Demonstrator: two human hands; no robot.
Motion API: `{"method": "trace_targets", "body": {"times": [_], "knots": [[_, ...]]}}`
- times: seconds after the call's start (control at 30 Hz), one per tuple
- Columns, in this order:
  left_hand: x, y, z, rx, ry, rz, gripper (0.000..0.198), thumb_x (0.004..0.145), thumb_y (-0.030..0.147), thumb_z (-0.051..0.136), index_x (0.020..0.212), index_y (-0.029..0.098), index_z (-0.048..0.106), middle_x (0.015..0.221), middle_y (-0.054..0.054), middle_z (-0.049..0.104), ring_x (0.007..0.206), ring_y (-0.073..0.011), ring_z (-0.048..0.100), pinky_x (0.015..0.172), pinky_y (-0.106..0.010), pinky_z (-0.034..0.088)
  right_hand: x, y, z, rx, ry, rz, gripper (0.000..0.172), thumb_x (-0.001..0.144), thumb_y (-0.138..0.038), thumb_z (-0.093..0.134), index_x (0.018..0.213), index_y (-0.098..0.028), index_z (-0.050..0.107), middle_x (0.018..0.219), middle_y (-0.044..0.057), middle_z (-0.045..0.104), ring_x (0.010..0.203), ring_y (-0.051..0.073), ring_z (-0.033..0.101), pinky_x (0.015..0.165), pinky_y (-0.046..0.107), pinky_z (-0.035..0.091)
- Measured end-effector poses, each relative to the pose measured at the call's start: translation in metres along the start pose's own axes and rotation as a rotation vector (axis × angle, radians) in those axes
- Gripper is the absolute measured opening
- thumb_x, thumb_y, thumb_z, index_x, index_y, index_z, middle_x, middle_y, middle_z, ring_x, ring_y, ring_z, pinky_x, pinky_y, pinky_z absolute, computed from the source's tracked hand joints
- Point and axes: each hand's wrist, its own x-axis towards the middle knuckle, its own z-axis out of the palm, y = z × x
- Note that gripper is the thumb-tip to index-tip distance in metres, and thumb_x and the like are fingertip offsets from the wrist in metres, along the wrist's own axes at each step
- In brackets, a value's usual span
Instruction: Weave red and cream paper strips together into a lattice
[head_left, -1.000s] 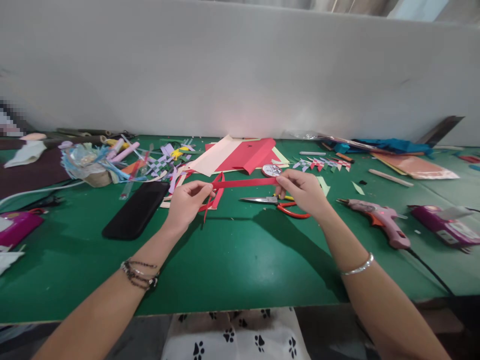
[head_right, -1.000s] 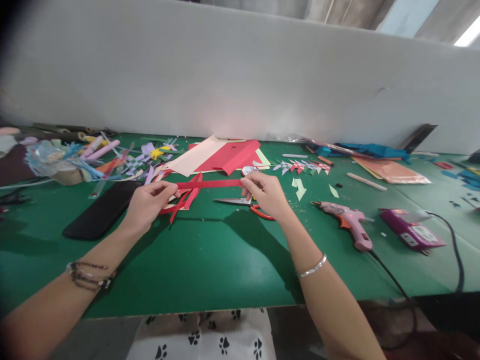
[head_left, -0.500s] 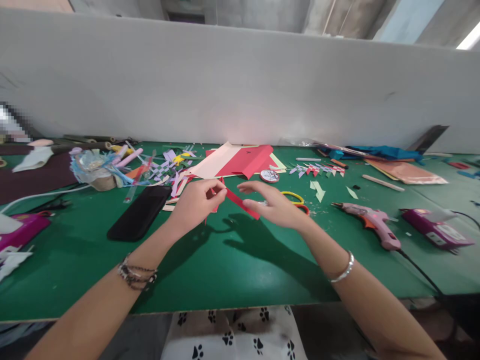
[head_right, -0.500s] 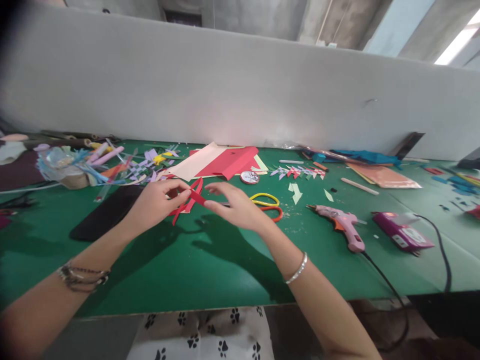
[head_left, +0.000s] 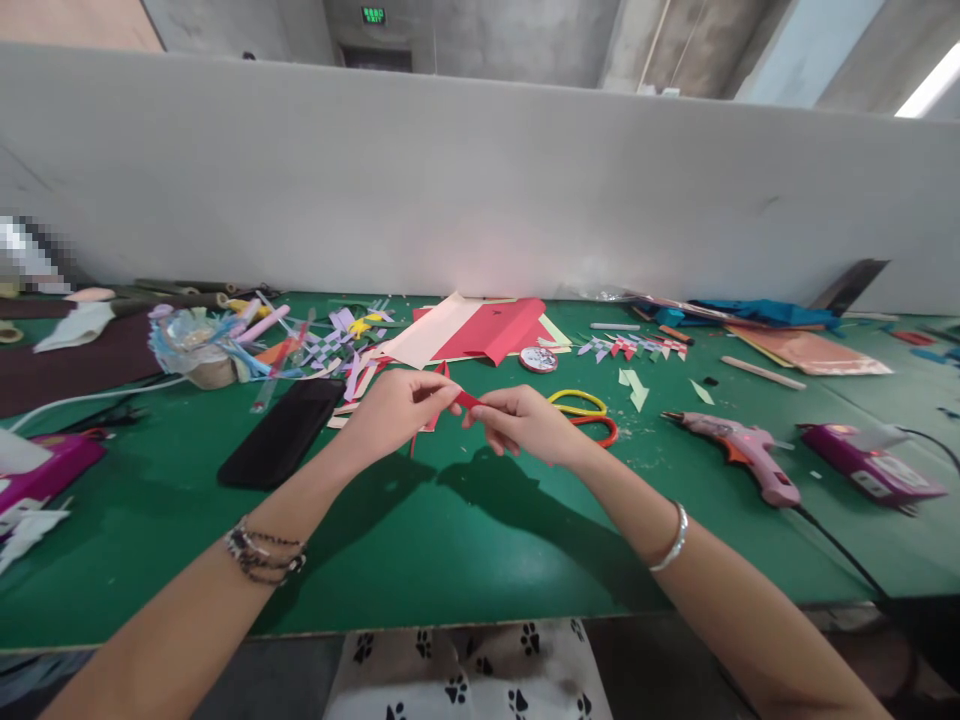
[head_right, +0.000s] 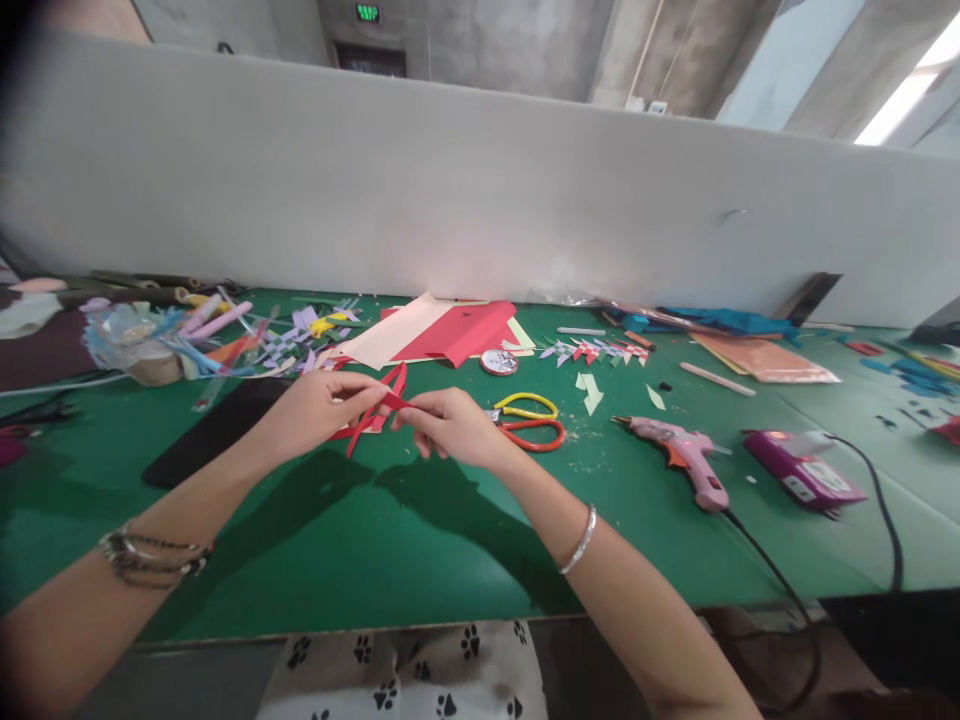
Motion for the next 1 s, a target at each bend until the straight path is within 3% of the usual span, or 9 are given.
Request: {"method": "trace_targets", "body": {"times": [0.2, 0.4, 0.57, 0.8, 1.0], "knots": [[0.001, 0.002, 0.000, -0.030, 0.038, 0.036, 0.027, 0.073, 0.037, 0.050, 0.070, 0.016, 0.068, 0.058, -0.001, 0.062, 0.050, -0.0107, 0.049, 0.045, -0.018, 0.037, 0.001, -0.003, 0.000, 0.020, 0.008, 0.020, 0.023, 0.083, -0.026, 0.042, 0.074, -0.013, 0.059, 0.041, -0.008, 0.047, 0.032, 0.002, 0.036, 0.036, 0.016, 0.030], [-0.002, -0.001, -0.008, -0.101, 0.066, -0.058, 0.030, 0.071, 0.037, 0.050, 0.063, 0.014, 0.067, 0.037, 0.005, 0.040, 0.035, -0.0066, 0.029, 0.035, -0.018, 0.022, -0.005, 0.007, -0.008, 0.030, 0.049, 0.036, 0.025, 0.082, -0.028, 0.042, 0.073, -0.013, 0.059, 0.040, -0.008, 0.047, 0.032, 0.002, 0.037, 0.037, 0.016, 0.031], [-0.007, -0.007, -0.014, -0.086, 0.059, -0.119, 0.031, 0.072, 0.039, 0.050, 0.061, 0.015, 0.066, 0.036, 0.005, 0.037, 0.035, -0.0062, 0.025, 0.035, -0.019, 0.019, -0.017, 0.011, -0.024, 0.026, 0.080, 0.099, 0.022, 0.078, -0.028, 0.045, 0.066, -0.014, 0.058, 0.037, -0.007, 0.048, 0.030, 0.002, 0.037, 0.035, 0.016, 0.030], [-0.016, -0.016, -0.013, -0.115, 0.032, -0.133, 0.032, 0.072, 0.042, 0.050, 0.064, 0.016, 0.068, 0.049, 0.000, 0.056, 0.041, -0.0084, 0.036, 0.039, -0.019, 0.026, -0.029, 0.013, -0.039, 0.060, 0.157, 0.168, 0.021, 0.071, -0.033, 0.053, 0.060, -0.015, 0.054, 0.043, -0.005, 0.056, 0.034, 0.004, 0.046, 0.038, 0.017, 0.035], [-0.021, -0.018, -0.012, -0.051, -0.025, -0.164, 0.033, 0.072, 0.043, 0.049, 0.063, 0.017, 0.067, 0.056, -0.002, 0.063, 0.042, -0.0105, 0.042, 0.041, -0.021, 0.031, -0.033, 0.021, -0.043, 0.075, 0.191, 0.144, 0.025, 0.069, -0.038, 0.056, 0.058, -0.016, 0.052, 0.052, -0.001, 0.062, 0.042, 0.007, 0.054, 0.047, 0.021, 0.042]]}}
